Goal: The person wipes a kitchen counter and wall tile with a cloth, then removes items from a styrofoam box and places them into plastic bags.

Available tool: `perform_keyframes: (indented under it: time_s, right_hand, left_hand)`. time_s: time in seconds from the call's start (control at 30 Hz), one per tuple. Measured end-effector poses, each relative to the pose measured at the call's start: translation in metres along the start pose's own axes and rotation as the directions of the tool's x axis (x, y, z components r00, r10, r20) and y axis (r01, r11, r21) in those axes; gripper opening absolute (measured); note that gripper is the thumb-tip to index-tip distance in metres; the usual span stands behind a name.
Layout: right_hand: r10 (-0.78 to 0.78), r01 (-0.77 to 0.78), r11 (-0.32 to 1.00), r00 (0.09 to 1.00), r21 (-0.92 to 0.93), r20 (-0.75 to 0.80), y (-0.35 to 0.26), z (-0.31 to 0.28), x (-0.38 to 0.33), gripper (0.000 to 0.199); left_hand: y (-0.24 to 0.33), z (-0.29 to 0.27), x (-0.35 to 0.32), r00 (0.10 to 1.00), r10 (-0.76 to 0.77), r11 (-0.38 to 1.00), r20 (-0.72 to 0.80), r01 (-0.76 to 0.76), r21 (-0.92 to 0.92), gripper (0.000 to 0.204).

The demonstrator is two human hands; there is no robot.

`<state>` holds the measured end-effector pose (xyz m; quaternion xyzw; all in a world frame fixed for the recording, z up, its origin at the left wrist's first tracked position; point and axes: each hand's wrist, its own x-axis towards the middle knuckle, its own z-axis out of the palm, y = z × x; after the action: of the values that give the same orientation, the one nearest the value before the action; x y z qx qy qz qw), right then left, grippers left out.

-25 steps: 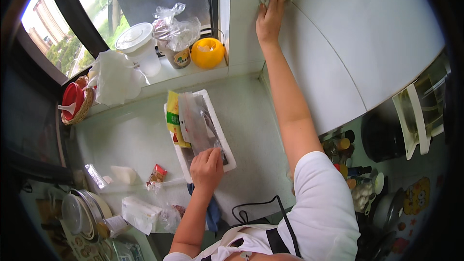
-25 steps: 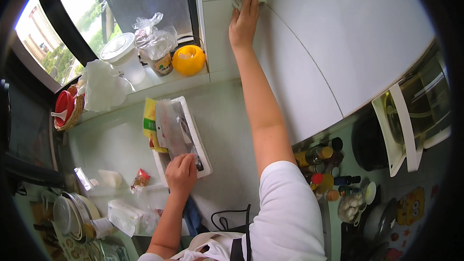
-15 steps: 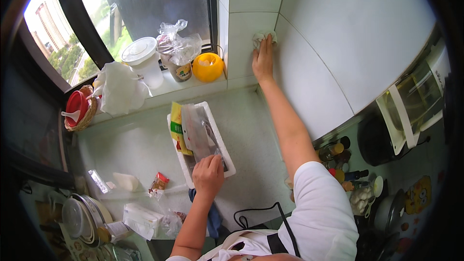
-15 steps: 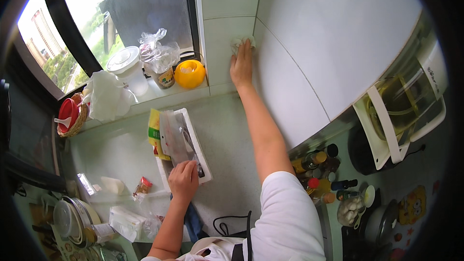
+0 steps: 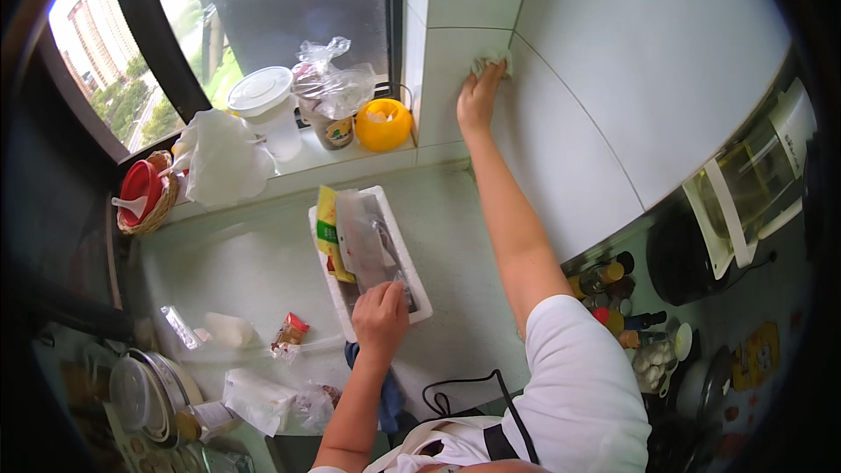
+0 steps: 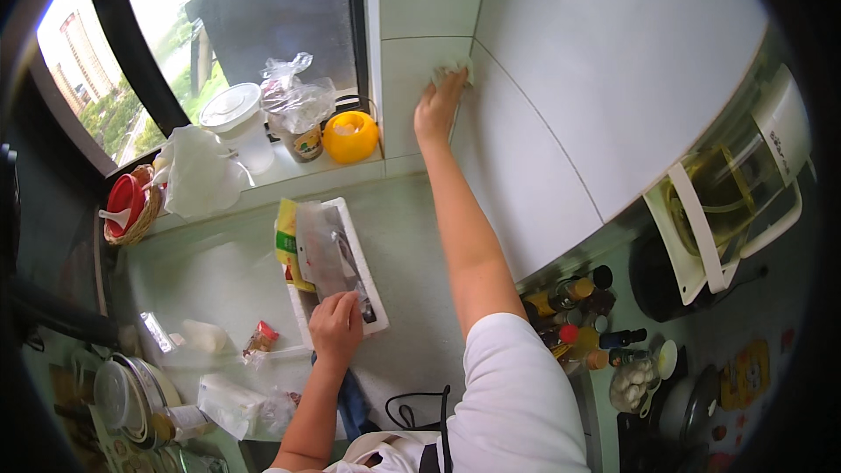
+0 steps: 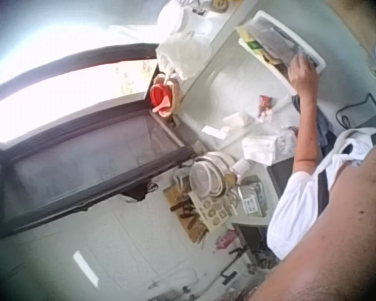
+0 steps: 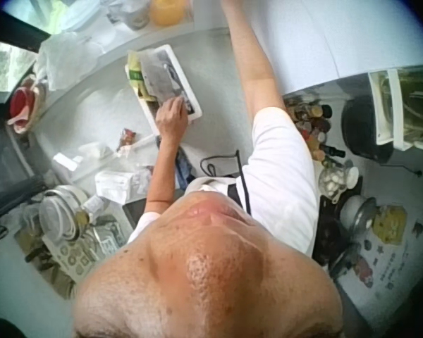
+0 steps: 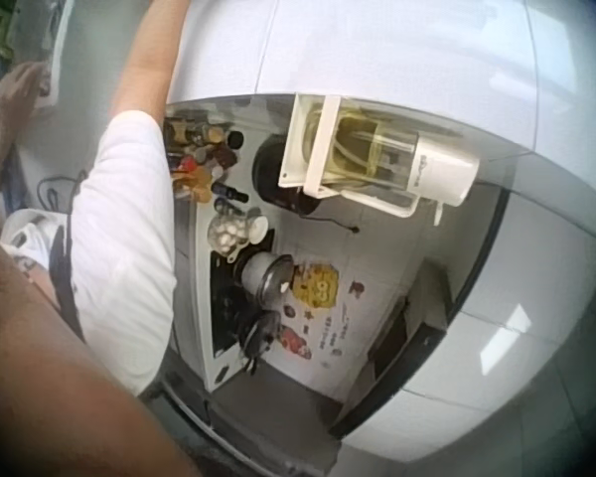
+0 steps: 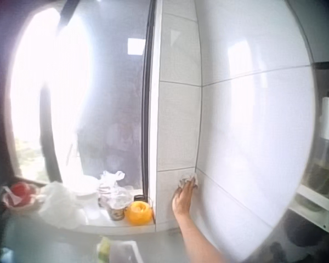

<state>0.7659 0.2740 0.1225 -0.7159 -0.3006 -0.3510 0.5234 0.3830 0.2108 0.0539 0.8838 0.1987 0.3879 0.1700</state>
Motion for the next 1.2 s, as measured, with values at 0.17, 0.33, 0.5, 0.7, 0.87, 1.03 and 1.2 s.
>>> perform_keyframes:
  time_s: [0.17, 0.33, 0.5, 0.7, 0.87, 1.03, 1.2]
  right_hand:
    - [-0.155, 0.155, 0.988, 0.988, -0.007, -0.002, -0.018, -0.022, 0.035, 0.050]
    - [-0.112, 0.113, 0.975, 0.994, 0.190, -0.017, -0.063, -0.047, 0.077, 0.048]
    - [0.047, -0.054, 0.988, 0.998, 0.141, 0.052, -0.018, -0.029, 0.025, 0.049]
    - [-0.065, 0.074, 0.985, 0.996, 0.158, -0.060, -0.059, -0.045, 0.073, 0.049]
    - [-0.028, 0.001, 0.986, 0.987, 0.168, 0.158, -0.030, -0.048, 0.059, 0.051]
    - [-0.191, 0.191, 0.981, 0.967, 0.017, 0.170, -0.003, -0.016, 0.022, 0.060]
    - [-0.465, 0.482, 0.875, 0.865, -0.054, 0.187, -0.067, -0.010, 0.062, 0.063]
  left_hand:
    - [0.004, 0.000, 0.003, 1.000, -0.002, 1.000, -0.002, 0.002, -0.025, 0.014]
    - [0.003, -0.002, 0.002, 0.999, -0.037, 0.999, 0.007, 0.037, -0.029, 0.014]
    - [-0.002, -0.002, 0.002, 0.999, -0.023, 0.998, -0.023, 0.021, -0.061, 0.013]
    - [0.000, -0.002, 0.001, 0.999, -0.035, 0.996, -0.033, 0.033, -0.085, 0.012]
    - [0.001, -0.003, 0.000, 0.998, -0.048, 0.996, -0.039, 0.045, -0.082, 0.013]
    - [0.003, 0.001, 0.000, 1.000, -0.030, 0.998, 0.001, 0.030, -0.054, 0.012]
    - [0.004, -0.001, 0.001, 1.000, -0.021, 1.000, 0.018, 0.021, -0.001, 0.011]
